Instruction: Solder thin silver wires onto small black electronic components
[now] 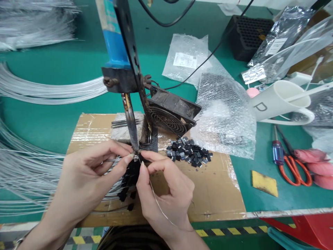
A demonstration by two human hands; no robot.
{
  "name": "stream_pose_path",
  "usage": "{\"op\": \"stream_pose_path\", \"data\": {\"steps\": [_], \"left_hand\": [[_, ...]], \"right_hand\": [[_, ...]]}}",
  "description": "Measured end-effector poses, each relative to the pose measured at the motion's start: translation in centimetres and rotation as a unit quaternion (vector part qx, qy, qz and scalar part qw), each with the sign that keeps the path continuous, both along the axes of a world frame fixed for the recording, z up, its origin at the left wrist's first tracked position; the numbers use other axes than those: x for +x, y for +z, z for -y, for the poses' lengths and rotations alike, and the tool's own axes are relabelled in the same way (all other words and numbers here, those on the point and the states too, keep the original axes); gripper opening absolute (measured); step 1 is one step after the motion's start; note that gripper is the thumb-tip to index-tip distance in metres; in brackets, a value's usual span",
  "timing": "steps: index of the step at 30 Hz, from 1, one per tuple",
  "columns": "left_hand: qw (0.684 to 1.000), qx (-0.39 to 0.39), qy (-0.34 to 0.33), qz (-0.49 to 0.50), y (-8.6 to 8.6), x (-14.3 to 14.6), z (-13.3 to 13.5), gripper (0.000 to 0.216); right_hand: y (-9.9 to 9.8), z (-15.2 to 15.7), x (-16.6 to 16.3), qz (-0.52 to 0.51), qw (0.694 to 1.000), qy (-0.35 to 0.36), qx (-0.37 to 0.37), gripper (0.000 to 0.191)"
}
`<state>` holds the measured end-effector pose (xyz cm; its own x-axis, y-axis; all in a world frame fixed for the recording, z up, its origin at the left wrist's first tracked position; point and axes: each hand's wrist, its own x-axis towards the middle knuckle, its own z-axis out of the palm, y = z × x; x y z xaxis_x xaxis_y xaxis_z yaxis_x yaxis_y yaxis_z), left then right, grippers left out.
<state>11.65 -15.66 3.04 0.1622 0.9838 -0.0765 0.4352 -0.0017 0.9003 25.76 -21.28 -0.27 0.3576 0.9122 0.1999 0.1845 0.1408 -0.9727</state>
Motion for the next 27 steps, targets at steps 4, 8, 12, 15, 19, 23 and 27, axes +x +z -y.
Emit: {"op": "stream_pose_path", "data": {"steps": [4, 8, 12, 15, 19, 23, 27], "left_hand": [[1.000, 0.007, -0.001, -0.005, 0.04, -0.02, -0.02, 0.013], [1.000, 0.011, -0.002, -0.003, -0.02, -0.05, 0.00, 0.014], [1.000, 0.009, 0.000, -0.003, -0.18, -0.08, 0.00, 0.014], [1.000, -0.001, 0.000, 0.002, -0.24, -0.08, -0.04, 0.012], [1.000, -0.005, 0.002, 0.010, -0.17, -0.08, 0.01, 0.012], [1.000, -0.005, 0.007, 0.003, -0.14, 0.02, 0.01, 0.012], [1.000, -0.003, 0.012, -0.008, -0.15, 0.16, -0.14, 0.013]], "right_hand": [[-0.10, 0.08, 0.03, -0.005, 1.000, -0.005, 0.006, 0.018], [-0.49, 0.26, 0.30, 0.002, 1.000, 0.018, 0.002, 0.019], [-0.29, 0.16, 0.33, 0.009, 1.000, 0.014, 0.000, 0.019], [0.12, -0.03, 0.10, 0.009, 1.000, 0.004, -0.002, 0.019], [0.16, -0.08, -0.07, 0.005, 1.000, -0.005, 0.004, 0.018], [-0.06, -0.05, 0.15, 0.015, 1.000, 0.007, 0.006, 0.017], [0.05, -0.16, 0.30, 0.025, 1.000, 0.014, 0.003, 0.018]]}}
